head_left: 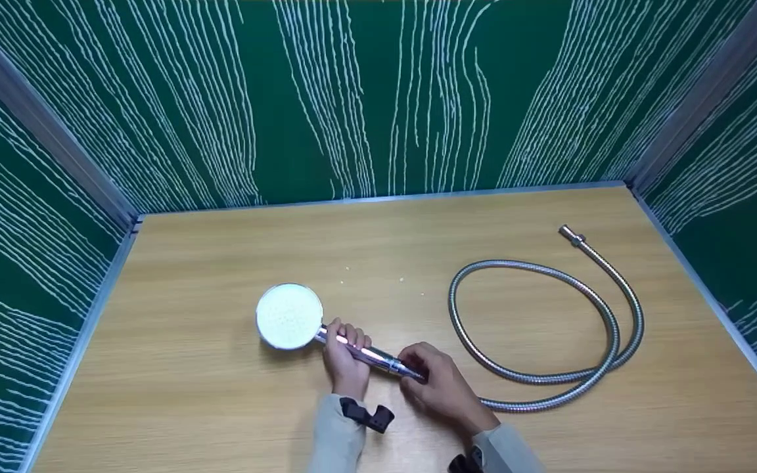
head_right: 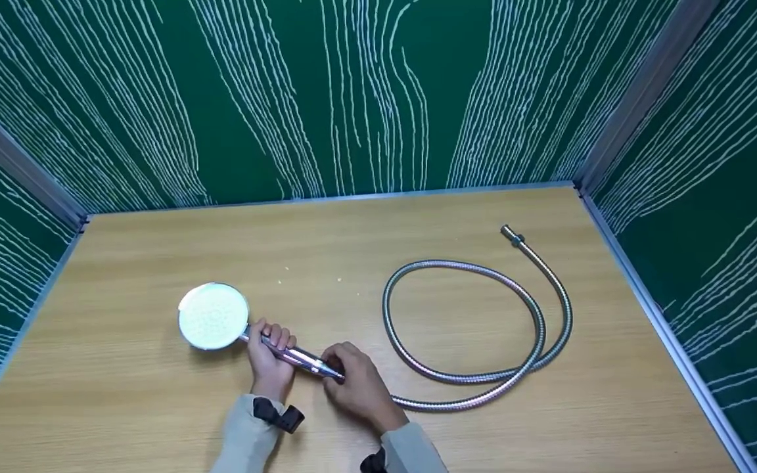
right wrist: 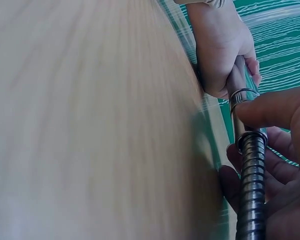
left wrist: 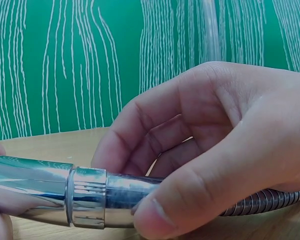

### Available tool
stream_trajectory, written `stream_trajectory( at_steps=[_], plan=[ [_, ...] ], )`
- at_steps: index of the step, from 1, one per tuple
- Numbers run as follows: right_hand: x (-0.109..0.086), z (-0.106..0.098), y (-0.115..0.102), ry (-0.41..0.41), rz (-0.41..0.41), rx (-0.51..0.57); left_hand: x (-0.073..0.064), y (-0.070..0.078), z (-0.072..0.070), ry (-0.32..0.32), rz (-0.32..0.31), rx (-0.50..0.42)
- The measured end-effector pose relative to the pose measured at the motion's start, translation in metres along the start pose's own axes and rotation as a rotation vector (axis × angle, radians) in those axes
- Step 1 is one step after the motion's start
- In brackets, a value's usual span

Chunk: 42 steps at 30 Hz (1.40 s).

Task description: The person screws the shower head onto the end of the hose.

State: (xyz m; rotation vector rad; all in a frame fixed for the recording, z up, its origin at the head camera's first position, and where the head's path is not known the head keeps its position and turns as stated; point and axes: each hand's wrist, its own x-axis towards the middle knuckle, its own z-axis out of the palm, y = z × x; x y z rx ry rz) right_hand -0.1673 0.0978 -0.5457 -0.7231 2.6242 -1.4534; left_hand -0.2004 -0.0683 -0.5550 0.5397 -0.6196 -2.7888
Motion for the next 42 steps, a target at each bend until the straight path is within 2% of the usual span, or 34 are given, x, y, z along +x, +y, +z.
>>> stream_trajectory(
  at_steps=[11,17,31,36,42],
  plan=[
    [-0.0036,-0.0003,0.0004,-0.008,0.012,-0.026,-0.0016,-0.0016,-0.0034,0.023,-0.016,0.002],
    [-0.0033,-0.0008,0.0003,-0.001,0.015,-0.037,-0.0005,-0.0020,-0.0029,0.002,-0.008,0.004],
    [-0.0010,0.0005,0.0024,0.015,-0.019,0.047,-0.0006,-0.0021,0.0008,0.005,0.020,0.034],
    [-0.0016,0.0014,0.0027,0.017,-0.020,0.032,0.0004,-0.0026,-0.0016,-0.011,0.031,0.046],
    [-0.0018,-0.0007,0.0022,0.003,0.009,0.017,0.0005,-0.0035,-0.0004,0.001,0.030,0.033]
  ],
)
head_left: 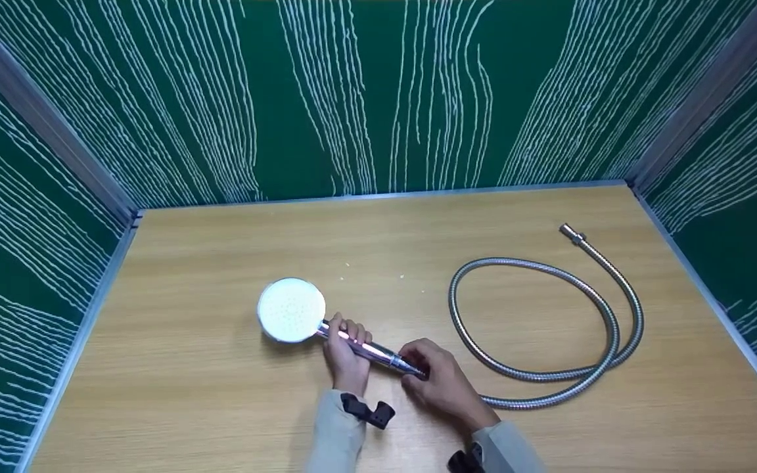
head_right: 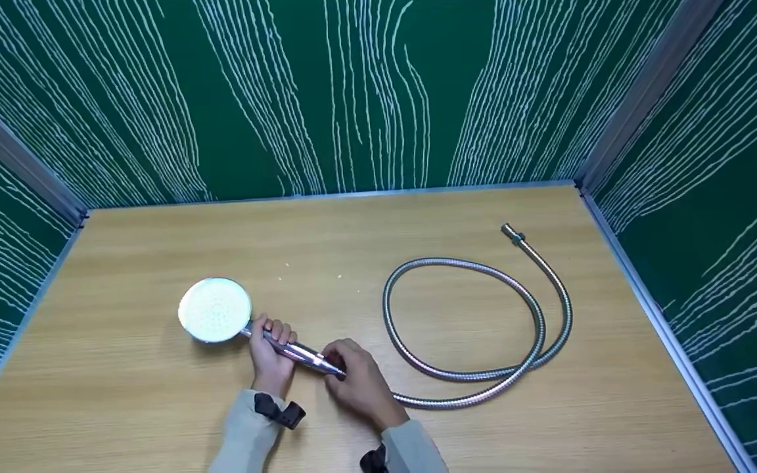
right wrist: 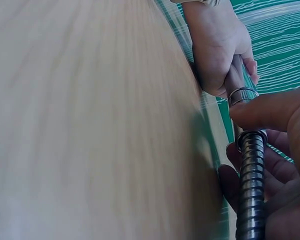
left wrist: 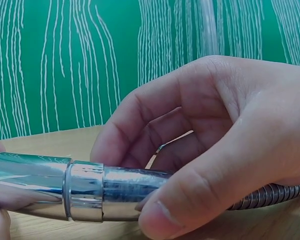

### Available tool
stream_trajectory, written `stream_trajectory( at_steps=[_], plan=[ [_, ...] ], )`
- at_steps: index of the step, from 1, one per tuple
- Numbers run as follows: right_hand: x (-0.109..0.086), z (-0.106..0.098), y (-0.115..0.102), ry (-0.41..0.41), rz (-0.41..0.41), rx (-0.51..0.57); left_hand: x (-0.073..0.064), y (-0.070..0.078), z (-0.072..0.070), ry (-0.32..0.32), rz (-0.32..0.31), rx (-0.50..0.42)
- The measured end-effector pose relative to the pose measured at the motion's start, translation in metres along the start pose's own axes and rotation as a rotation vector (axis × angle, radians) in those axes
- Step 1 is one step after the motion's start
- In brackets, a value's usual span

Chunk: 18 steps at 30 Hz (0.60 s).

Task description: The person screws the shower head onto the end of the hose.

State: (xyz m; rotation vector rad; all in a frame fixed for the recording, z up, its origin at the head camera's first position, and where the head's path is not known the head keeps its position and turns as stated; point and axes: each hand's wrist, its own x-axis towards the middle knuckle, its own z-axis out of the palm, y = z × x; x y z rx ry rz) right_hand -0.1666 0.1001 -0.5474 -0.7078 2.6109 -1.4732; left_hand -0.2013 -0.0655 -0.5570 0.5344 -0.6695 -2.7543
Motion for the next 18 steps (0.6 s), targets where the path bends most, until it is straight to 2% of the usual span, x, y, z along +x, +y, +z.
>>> stream_trajectory(
  at_steps=[6,12,18],
  plan=[
    [0.0006,-0.0007,-0.0006,-0.016,0.020,-0.013,-0.0003,0.0003,0.0007,0.022,-0.002,-0.008],
    [0.0017,-0.0013,-0.0026,-0.025,0.036,-0.011,0.0004,0.0010,0.0001,0.011,0.014,0.003],
    [0.0015,-0.0014,-0.0014,-0.007,0.003,-0.027,0.0005,0.0005,0.0008,0.015,0.010,0.003]
  ],
)
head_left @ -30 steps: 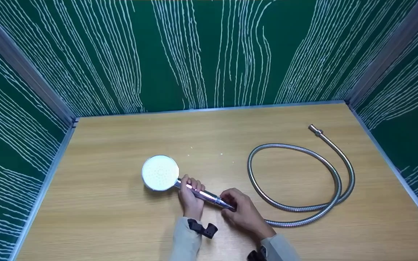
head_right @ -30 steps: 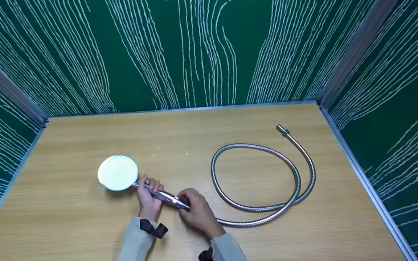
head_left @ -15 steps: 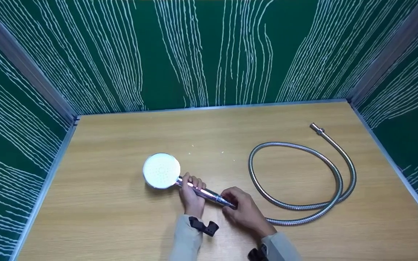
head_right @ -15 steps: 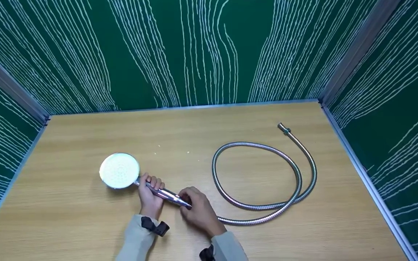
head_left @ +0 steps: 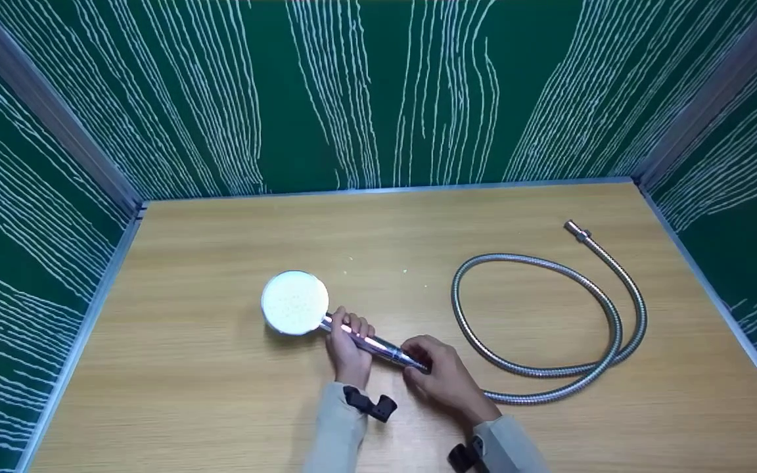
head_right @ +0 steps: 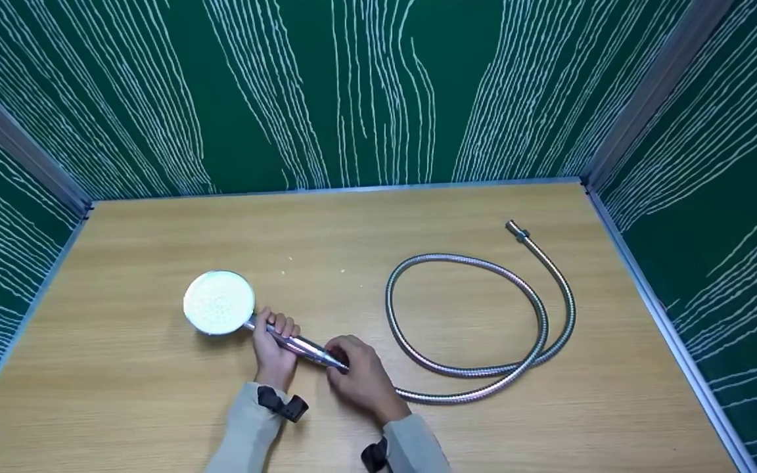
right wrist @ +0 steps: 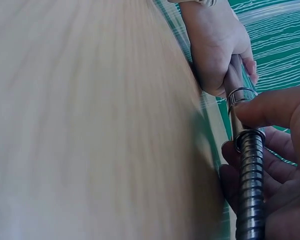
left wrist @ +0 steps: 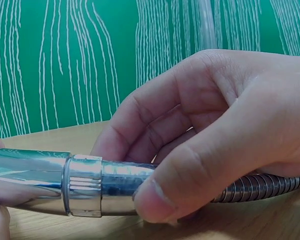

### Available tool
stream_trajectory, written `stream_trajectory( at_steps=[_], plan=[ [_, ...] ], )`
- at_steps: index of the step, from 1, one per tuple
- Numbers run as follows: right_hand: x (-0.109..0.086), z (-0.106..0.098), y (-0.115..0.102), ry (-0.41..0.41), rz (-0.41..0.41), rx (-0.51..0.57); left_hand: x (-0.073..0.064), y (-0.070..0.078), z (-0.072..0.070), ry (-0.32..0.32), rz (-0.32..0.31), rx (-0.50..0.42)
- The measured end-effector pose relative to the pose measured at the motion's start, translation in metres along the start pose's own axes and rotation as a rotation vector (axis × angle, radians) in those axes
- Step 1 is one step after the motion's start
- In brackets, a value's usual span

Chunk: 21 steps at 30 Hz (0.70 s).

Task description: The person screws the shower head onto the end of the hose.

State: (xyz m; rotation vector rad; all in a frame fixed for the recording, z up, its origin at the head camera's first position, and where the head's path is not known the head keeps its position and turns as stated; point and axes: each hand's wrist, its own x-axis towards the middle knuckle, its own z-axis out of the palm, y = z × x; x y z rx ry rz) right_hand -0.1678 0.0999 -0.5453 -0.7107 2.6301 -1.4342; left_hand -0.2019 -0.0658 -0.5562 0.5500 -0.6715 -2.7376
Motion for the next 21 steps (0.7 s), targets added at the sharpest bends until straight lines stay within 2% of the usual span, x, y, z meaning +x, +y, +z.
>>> stream_trajectory(
  at_steps=[6,21],
  plan=[
    [0.0009,-0.0002,0.0021,0.023,-0.039,-0.005,0.0012,-0.0008,0.0011,-0.005,-0.010,-0.002],
    [0.0010,0.0001,-0.0013,-0.006,0.017,-0.003,0.0015,-0.0014,-0.0028,-0.027,0.008,0.001]
  ],
)
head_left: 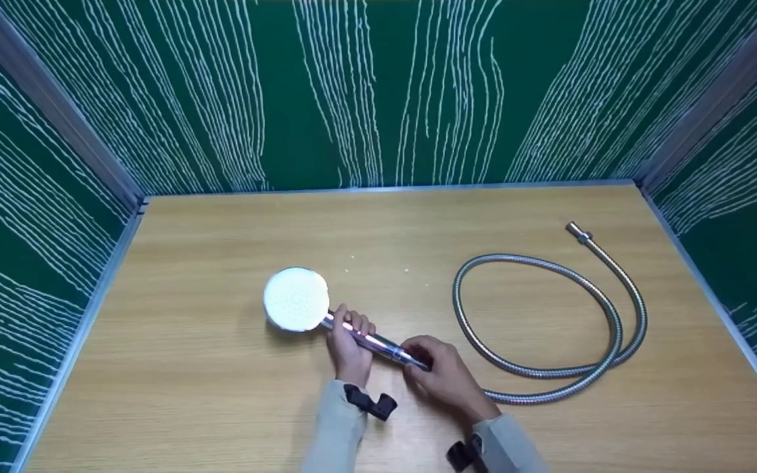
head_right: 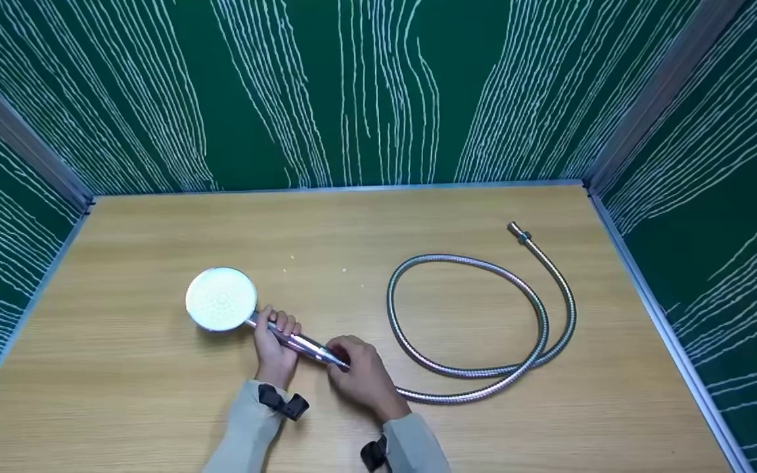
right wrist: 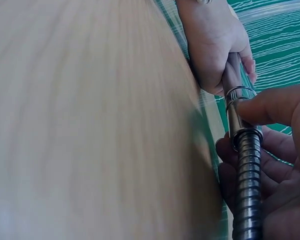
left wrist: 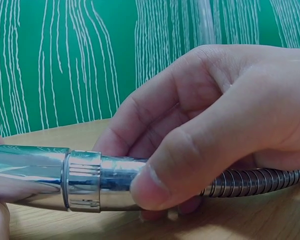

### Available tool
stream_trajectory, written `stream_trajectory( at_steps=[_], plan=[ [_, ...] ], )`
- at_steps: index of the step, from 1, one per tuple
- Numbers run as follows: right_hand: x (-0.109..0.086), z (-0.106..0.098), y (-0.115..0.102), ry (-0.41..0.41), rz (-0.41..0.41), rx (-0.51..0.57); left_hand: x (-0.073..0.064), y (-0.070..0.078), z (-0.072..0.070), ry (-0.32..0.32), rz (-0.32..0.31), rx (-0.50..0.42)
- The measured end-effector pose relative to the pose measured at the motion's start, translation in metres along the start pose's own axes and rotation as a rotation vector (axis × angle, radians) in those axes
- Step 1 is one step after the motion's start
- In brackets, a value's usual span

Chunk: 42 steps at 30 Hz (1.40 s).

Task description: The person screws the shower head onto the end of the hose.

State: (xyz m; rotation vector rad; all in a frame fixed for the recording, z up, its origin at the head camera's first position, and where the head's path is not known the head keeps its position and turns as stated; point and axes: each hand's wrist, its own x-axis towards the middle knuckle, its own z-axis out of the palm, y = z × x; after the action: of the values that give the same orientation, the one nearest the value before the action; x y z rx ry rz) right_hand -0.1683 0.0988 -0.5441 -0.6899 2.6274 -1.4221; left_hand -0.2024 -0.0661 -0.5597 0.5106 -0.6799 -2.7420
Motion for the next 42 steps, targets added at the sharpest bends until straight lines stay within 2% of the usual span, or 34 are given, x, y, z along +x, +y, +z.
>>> stream_trajectory(
  at_steps=[17,26,33,42],
  plan=[
    [0.0014,-0.0032,-0.0006,-0.054,0.009,0.006,-0.0001,0.0005,0.0020,0.026,-0.007,0.012],
    [0.0025,-0.0014,-0.0004,-0.008,-0.059,0.040,-0.0007,0.0009,0.0019,0.027,-0.005,0.020],
    [0.0032,-0.0018,-0.0026,-0.002,-0.040,0.029,-0.0006,0.0010,0.0025,0.033,-0.011,0.010],
    [0.0023,-0.0006,-0.0032,-0.020,-0.014,-0.011,-0.0010,0.0010,-0.0003,-0.002,-0.009,0.015]
  ],
)
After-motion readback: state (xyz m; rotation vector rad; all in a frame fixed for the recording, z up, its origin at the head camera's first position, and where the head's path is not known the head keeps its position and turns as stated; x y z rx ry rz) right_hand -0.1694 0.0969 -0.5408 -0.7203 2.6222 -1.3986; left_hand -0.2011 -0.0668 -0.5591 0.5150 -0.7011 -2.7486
